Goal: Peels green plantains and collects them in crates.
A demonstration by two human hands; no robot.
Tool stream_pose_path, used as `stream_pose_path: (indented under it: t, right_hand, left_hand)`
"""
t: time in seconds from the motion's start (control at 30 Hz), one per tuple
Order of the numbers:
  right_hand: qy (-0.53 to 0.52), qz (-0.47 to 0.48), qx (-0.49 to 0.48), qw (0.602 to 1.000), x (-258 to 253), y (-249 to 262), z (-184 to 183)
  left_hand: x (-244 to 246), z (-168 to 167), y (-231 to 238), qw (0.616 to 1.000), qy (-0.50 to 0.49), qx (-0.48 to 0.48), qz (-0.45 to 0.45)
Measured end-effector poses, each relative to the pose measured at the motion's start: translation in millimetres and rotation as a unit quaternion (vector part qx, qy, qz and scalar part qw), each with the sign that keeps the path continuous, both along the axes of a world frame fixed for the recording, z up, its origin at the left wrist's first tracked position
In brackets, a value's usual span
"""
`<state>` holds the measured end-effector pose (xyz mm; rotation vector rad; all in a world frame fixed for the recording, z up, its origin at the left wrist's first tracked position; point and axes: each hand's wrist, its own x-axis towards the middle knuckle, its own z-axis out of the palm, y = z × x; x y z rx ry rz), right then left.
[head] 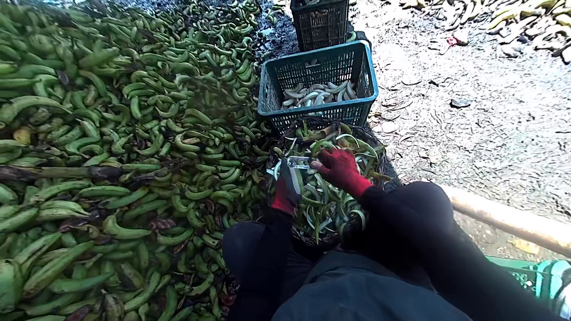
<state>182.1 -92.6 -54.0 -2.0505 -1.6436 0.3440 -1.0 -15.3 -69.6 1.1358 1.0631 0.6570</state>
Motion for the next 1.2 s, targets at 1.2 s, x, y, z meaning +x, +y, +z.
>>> stream_pose_path:
  t: [1.2]
  right_hand:
    - [0.125,-0.137,-0.121,0.975,43,9,-20]
  left_hand:
    - [2,-14,-25,0.993,0.018,-0.103,0.052]
